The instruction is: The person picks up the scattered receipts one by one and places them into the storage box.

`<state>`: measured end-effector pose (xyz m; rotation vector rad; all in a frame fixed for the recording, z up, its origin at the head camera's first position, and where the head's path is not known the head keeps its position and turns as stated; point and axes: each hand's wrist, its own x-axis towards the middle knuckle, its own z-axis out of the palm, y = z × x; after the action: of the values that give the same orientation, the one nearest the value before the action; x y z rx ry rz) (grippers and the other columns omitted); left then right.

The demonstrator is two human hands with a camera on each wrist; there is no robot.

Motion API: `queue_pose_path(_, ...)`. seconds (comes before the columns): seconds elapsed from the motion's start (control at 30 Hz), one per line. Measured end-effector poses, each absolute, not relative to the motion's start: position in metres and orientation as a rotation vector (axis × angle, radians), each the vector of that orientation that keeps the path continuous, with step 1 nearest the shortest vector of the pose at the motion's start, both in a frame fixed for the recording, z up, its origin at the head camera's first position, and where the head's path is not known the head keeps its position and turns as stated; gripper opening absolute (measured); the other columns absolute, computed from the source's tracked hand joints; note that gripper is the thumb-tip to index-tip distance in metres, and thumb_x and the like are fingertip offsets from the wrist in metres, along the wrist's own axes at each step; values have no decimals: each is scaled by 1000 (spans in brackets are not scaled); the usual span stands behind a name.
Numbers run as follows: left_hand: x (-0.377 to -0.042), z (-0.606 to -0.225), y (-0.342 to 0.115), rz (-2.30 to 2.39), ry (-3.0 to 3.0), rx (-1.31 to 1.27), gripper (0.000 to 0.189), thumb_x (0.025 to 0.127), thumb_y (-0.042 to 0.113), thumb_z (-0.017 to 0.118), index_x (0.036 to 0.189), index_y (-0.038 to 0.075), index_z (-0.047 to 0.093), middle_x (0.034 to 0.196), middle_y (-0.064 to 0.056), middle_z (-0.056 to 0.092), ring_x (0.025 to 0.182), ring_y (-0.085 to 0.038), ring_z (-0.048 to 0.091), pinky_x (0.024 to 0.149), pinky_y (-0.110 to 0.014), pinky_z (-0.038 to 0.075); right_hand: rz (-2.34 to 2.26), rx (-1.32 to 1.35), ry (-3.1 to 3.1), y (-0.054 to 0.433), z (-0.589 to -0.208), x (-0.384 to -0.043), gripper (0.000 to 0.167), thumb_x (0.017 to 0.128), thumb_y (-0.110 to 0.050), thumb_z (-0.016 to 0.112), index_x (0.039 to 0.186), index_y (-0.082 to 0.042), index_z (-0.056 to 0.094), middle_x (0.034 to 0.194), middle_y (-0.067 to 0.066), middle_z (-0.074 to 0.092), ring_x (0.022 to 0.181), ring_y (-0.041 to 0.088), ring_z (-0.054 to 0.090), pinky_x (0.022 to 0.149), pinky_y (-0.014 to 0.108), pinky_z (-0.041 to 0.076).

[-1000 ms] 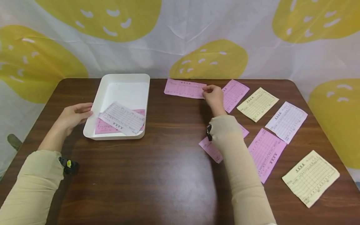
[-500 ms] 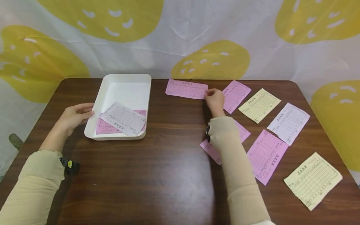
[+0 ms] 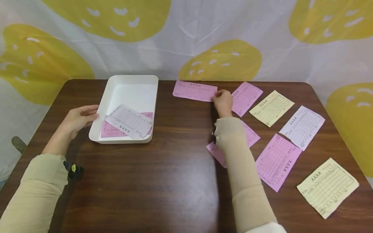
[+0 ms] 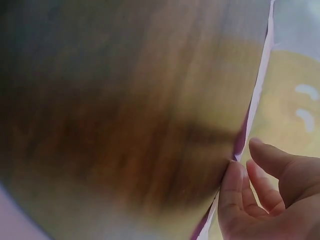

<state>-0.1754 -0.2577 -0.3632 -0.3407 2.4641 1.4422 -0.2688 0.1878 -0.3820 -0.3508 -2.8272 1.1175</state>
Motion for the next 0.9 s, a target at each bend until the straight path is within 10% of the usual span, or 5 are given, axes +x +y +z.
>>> queue_pose_path(0.7, -175, -362, -257, 1400, 2487, -322, 51, 100, 14, 47, 147, 4, 34, 145, -21, 44, 114, -15, 52, 105, -34, 47, 1165, -301, -2922, 194, -377, -267, 35, 79, -2, 65, 113, 7, 66, 103, 26, 68, 70, 9, 53, 66, 17, 39)
queue_pose_path(0.9, -176, -361, -257, 1399, 2487, -324, 50, 100, 13, 47, 147, 3, 34, 145, -21, 44, 114, -15, 53, 103, -32, 48, 1564, -287, -2819, 199, -372, -268, 37, 83, 0, 58, 117, 11, 61, 66, -9, 58, 57, -4, 47, 57, 9, 42)
